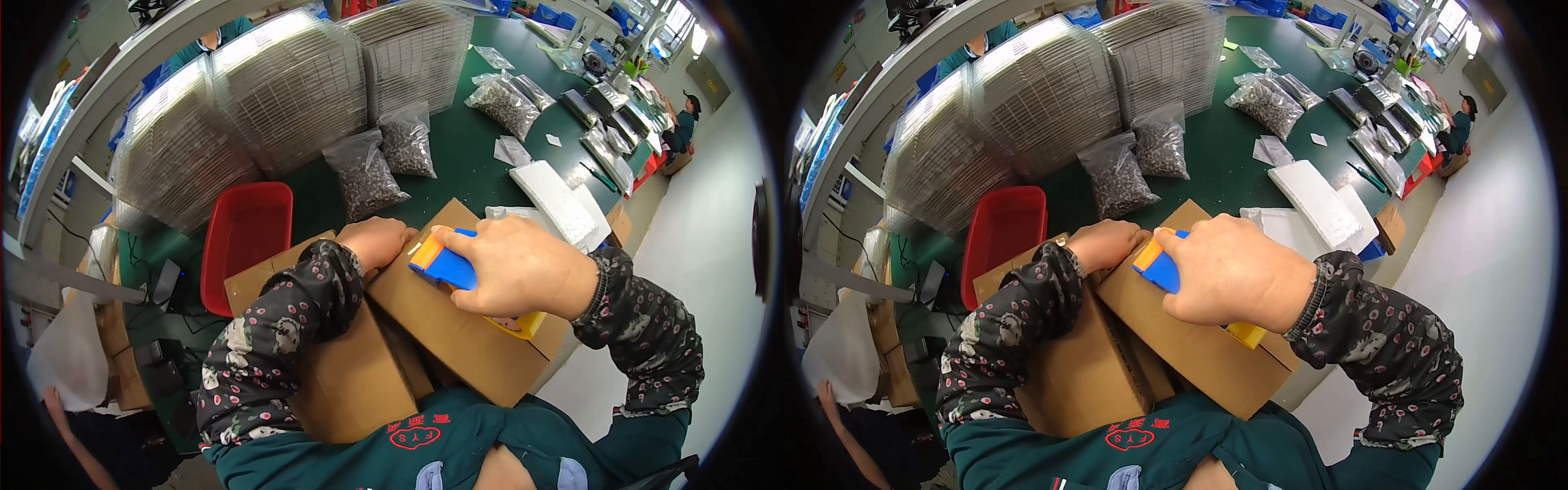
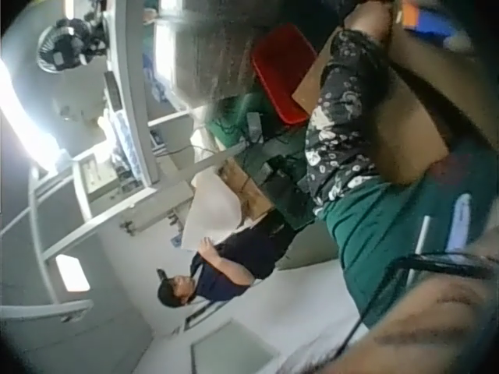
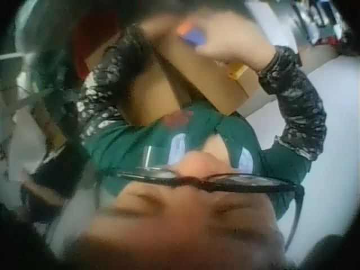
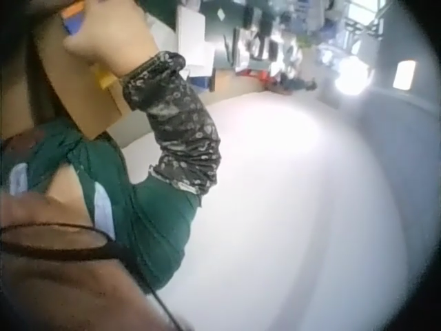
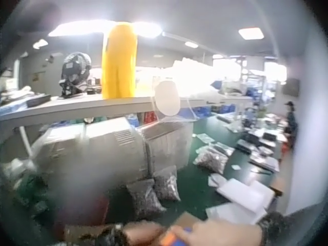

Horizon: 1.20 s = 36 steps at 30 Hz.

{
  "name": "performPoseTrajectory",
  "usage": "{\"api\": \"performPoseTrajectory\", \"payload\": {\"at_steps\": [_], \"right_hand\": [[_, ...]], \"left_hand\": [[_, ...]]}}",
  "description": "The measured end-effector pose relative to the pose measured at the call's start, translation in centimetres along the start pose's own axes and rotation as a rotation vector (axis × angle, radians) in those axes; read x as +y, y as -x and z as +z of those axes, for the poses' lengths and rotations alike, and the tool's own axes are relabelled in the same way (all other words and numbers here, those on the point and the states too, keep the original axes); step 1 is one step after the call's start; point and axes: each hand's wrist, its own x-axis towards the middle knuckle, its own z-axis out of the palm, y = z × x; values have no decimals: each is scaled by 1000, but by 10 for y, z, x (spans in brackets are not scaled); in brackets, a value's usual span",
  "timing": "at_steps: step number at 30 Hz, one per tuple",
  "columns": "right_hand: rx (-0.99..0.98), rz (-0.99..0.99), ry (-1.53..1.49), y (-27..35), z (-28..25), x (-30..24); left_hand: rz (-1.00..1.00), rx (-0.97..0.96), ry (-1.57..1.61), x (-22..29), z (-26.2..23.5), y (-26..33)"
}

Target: Packing various components into cardboard boxes and sealing them with a tape dispenser.

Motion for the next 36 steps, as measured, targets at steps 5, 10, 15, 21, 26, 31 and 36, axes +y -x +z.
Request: {"api": "performPoseTrajectory", "payload": {"at_steps": [5, 10, 15, 21, 26, 31, 36], "right_hand": [[21, -3, 39, 0, 2, -2], [31, -1, 26, -1, -1, -3], [61, -39, 67, -1, -2, -8], [39, -93, 30, -3, -4, 2], [-65, -103, -11, -1, -18, 1], [-71, -118, -52, 24, -10, 18], [-350, 93, -25, 109, 6, 29]], "left_hand": [[-64, 31, -202, -8, 8, -8], [56, 347, -262, -16, 12, -16], [322, 162, 488, -25, 3, -9], [288, 132, 402, -10, 7, 2], [246, 95, 516, -16, 9, 5], [283, 128, 354, -8, 4, 5], [249, 167, 333, -2, 2, 17]]}}
